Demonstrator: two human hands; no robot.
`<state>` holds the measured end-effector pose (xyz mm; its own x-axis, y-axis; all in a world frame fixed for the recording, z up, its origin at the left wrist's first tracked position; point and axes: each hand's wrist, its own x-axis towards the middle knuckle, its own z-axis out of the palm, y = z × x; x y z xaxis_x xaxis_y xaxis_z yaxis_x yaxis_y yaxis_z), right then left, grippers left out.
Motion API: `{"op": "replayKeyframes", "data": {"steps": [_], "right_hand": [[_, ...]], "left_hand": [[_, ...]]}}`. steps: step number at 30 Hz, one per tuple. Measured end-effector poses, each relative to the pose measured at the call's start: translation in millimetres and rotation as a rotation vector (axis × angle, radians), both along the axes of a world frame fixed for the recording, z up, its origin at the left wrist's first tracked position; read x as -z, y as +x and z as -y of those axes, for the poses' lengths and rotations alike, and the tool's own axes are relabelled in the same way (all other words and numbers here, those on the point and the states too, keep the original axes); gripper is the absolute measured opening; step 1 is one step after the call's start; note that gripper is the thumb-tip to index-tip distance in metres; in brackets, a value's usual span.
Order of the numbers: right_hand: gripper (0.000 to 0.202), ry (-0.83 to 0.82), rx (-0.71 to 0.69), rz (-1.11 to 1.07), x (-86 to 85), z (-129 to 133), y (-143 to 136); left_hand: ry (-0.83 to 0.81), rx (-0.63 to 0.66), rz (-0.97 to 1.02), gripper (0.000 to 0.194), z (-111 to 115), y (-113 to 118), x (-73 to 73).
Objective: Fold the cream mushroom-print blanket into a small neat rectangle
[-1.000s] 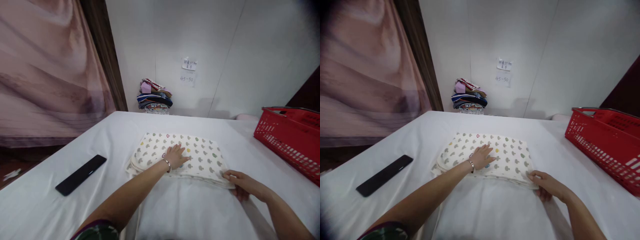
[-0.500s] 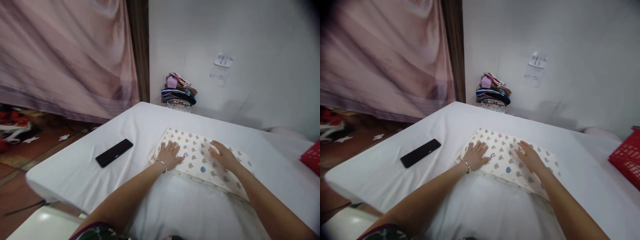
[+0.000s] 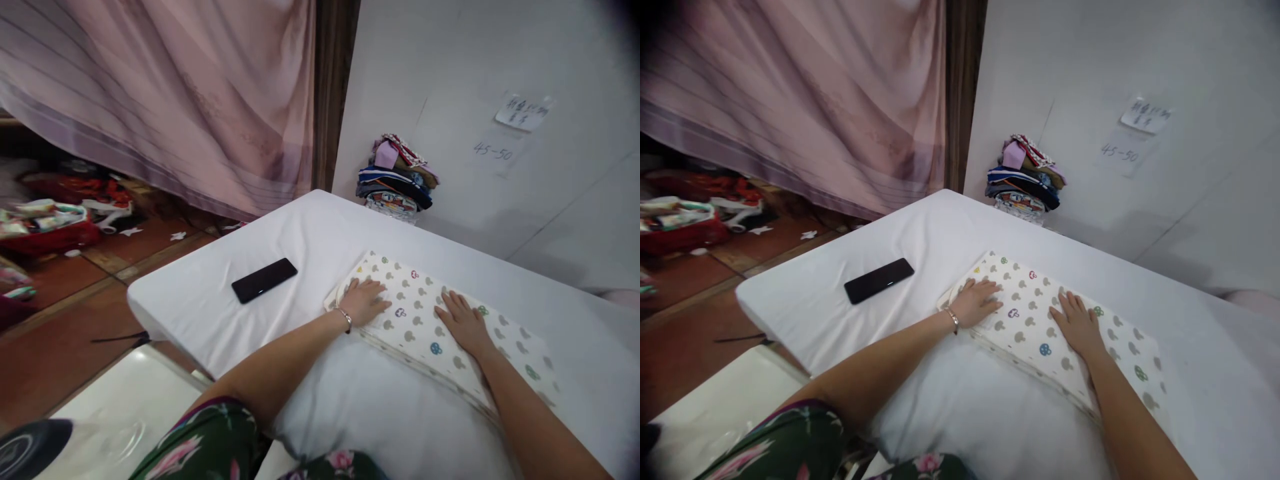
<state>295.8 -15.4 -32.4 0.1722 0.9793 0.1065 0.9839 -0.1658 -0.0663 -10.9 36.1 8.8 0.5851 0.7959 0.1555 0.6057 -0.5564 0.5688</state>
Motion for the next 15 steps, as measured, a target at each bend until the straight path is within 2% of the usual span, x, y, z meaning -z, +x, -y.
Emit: {"op": "replayKeyframes", "data": {"steps": [4,6,8,11,15], "right_hand": [[0.06,0.008,-0.001,-0.034,-0.5,-1,2],[0.061,0.002,0.001,-0.043,-1.8,-1,2],[0.062,-0.003,0.0,-0.044,-3.5,0,1],[0.062,-0.008,-0.001,-0.033,-5.1,1,-1],[0.061,-0.028,0.008,-0.017,-6.9,-1,-2]], "left_hand": [[-0.08,-0.202,0.193,0.039,-15,-22,-25.1],[-0.105,-0.296,0.167,0.037,-20,-38,-35.8],[-0.137,-0.352,0.054,0.037,-21,-53,-39.8],[-0.176,-0.386,-0.132,0.041,-14,-67,-32.2],[-0.147,-0.433,-0.212,0.04,0,-68,-13.8]]}}
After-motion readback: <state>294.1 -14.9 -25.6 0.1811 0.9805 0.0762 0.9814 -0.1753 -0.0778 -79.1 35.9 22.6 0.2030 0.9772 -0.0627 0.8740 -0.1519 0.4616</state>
